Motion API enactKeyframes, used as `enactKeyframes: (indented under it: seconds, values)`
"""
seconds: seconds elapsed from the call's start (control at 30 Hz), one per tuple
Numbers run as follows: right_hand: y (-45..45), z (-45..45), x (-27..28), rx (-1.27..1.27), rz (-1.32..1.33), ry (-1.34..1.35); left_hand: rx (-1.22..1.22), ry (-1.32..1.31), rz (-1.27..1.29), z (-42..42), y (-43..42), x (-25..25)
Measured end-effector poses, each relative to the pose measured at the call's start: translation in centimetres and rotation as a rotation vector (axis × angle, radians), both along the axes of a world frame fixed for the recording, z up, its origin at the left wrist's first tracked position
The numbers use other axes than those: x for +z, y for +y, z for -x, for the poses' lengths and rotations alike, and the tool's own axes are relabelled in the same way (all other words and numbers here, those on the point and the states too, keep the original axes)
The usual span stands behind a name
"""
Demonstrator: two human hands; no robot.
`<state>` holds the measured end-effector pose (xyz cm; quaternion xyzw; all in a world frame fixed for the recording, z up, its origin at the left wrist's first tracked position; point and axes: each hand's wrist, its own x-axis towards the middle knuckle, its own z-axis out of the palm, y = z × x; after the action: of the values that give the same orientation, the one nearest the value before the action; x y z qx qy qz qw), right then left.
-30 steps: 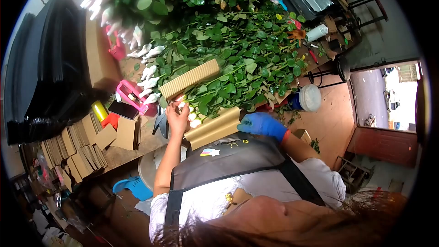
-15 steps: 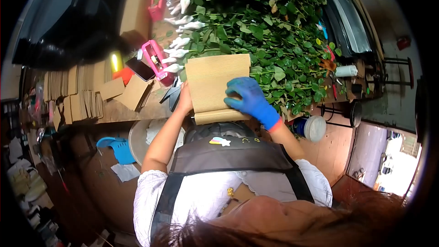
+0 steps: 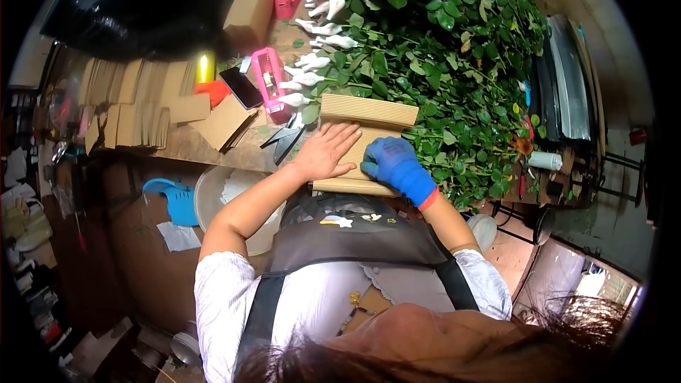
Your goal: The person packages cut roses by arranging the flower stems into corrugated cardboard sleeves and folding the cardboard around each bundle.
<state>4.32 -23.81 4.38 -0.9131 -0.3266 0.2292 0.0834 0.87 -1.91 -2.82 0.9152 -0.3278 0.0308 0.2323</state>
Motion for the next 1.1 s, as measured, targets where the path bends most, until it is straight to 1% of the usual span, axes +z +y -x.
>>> enactKeyframes:
  seconds: [0.1,0.13,0.17,0.23,0.27,0.3,0.33,0.37,0.4,0.43,0.47,0.5,0.53,0.57,0.6,0.67,0.7,0.77,0.8,0.83,0.9,0.93,0.97,1.0,1.03,1.07,1.1]
  values:
    - [1.4,0.1,-6.3,0.152,0.08,-0.122,0.004,-0.049,-0.036,0.1,0.0,-0.8]
    - [2.0,-1.0,-4.7,0.195,0.097,-0.034,0.014,-0.016,-0.048,0.0,-0.2,-0.9]
    - [3.4,-2.1,-3.2,0.226,0.064,-0.062,0.023,-0.018,-0.013,0.0,-0.2,-1.3]
    - [7.1,-2.2,-0.5,0.265,-0.005,-0.088,-0.009,0.069,0.037,0.1,0.3,-2.7]
    - [8.9,-2.1,-0.2,0.294,-0.308,-0.134,-0.014,0.081,0.161,0.1,-0.6,-4.0]
    - [11.6,-2.0,-1.9,0.339,-0.496,-0.156,-0.018,0.089,0.286,0.0,-1.4,-5.1]
    - [14.7,-1.3,-1.7,0.315,-0.579,-0.169,0.04,-0.08,0.044,-0.2,-1.2,-4.7]
    - [18.0,-1.6,-2.9,0.388,-0.783,-0.238,0.036,-0.045,0.05,-0.1,-1.1,-5.1]
    - [21.2,-2.0,-3.7,0.456,-0.656,-0.217,0.026,-0.058,0.057,-0.1,-0.9,-4.8]
    - [24.8,-2.6,-5.9,0.52,-0.604,-0.389,0.012,-0.07,0.065,0.0,-0.7,-4.5]
    - [27.5,-2.7,-7.1,0.557,-0.451,-0.464,0.013,-0.04,0.079,0.0,-0.7,-4.9]
    - [30.0,-3.0,-10.8,0.531,-0.53,-0.68,0.014,-0.039,0.079,0.0,-0.8,-4.8]
    - [31.7,-3.0,-13.0,0.555,-0.495,-0.636,0.013,-0.039,0.081,0.0,-0.8,-4.6]
    - [32.6,-3.2,-14.1,0.581,-0.459,-0.59,0.015,-0.039,0.084,-0.1,-0.7,-4.5]
    - [32.9,-3.2,-13.8,0.578,-0.396,-0.543,-0.001,-0.013,0.102,0.0,-0.4,-4.0]
    - [32.7,-2.9,-12.1,0.581,-0.264,-0.44,0.003,-0.043,0.092,-0.2,-0.5,-5.4]
    - [32.2,-3.1,-11.9,0.611,-0.287,-0.435,0.015,-0.054,0.095,-0.2,-0.9,-5.3]
    - [31.3,-4.0,-11.5,0.651,-0.346,-0.428,0.003,0.022,0.075,-0.4,-1.1,-5.2]
    - [31.2,-4.4,-11.7,0.639,-0.436,-0.513,-0.002,0.014,0.095,-0.4,-1.1,-5.3]
    - [30.4,-5.0,-9.6,0.633,-0.49,-0.532,0.008,0.003,0.099,-0.3,-1.1,-5.4]
    - [26.8,-4.8,-3.9,0.493,-0.746,-0.46,0.01,-0.009,0.103,-0.1,-1.0,-5.0]
    - [24.2,-4.2,-1.2,0.399,-0.75,-0.374,0.014,-0.019,0.072,0.0,-0.8,-4.2]
    - [21.1,-3.4,0.5,0.301,-0.752,-0.29,0.01,0.006,0.118,-0.2,-0.9,-4.7]
    - [18.0,-2.5,0.3,0.185,-0.83,-0.19,0.022,-0.047,0.192,0.1,-1.2,-5.6]
    - [14.7,-1.5,0.4,0.064,-0.844,-0.046,0.034,-0.101,0.268,0.1,-1.6,-6.3]
    - [11.5,-0.5,0.5,-0.068,-0.864,0.089,-0.001,-0.053,0.299,-0.2,-0.9,-5.3]
    - [8.6,0.4,0.9,-0.203,-0.818,0.274,-0.035,-0.005,0.329,-0.6,-0.2,-3.9]
